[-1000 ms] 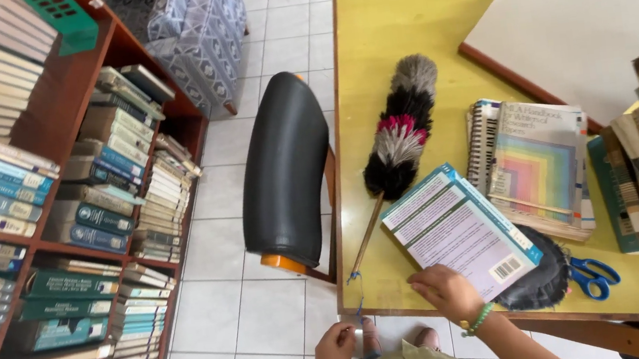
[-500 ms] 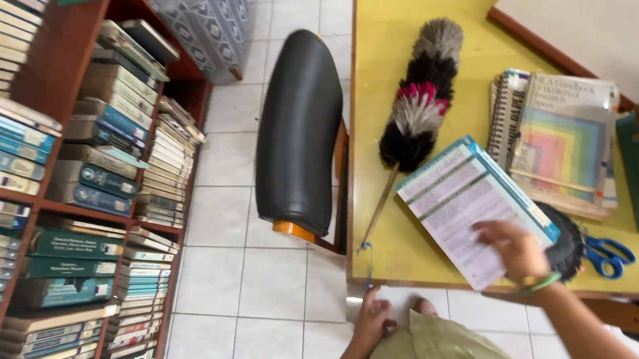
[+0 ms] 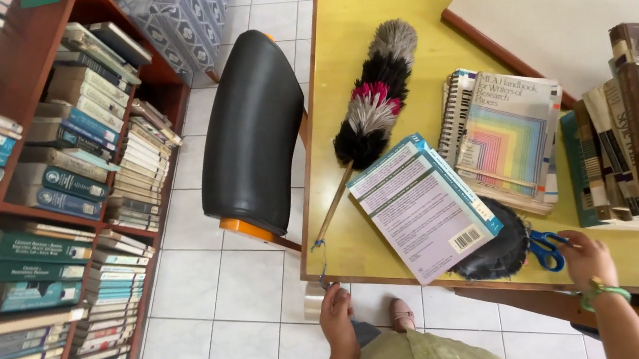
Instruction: A person retrieves a book from a library shelf, cleans it with a duster, and applies clear tape to the spine for repair.
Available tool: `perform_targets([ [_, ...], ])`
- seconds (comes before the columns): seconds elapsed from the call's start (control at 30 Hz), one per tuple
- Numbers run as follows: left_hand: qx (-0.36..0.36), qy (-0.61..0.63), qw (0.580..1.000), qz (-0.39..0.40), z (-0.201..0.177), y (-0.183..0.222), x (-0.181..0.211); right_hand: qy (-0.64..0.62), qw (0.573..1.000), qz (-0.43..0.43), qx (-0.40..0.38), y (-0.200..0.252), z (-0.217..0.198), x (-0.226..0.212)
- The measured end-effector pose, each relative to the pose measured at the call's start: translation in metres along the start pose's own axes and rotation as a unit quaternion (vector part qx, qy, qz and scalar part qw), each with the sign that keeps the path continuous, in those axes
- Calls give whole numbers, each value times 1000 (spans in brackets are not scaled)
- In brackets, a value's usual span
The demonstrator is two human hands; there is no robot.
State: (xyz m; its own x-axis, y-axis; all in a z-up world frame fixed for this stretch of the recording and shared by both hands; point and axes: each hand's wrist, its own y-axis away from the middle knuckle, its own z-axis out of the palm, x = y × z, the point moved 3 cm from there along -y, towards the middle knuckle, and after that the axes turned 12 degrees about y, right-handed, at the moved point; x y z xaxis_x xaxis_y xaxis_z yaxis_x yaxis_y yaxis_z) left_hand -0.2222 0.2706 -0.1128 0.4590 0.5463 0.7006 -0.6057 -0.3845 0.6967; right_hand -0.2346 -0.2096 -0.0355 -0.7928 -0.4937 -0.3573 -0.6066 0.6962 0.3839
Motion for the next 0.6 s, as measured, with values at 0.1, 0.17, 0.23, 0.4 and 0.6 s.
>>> perform_targets([
  [0.1,8,32,999,24,3,10,-3,141,988,-55,-37,-19,22,8],
  [0.17,6,35,999,28,6,13,-5,185,979,-74,-43,-22,29,12],
  [0.23,36,35,998,48,7,4,-12,267,957,-102,-38,-19,28,11],
  [0.4,57,5,994,94,10,0,-24,354,926,-118,-61,-28,25,11],
  [0.6,85,27,988,127,11,7,-26,330,932,-137,-62,-32,32,18],
])
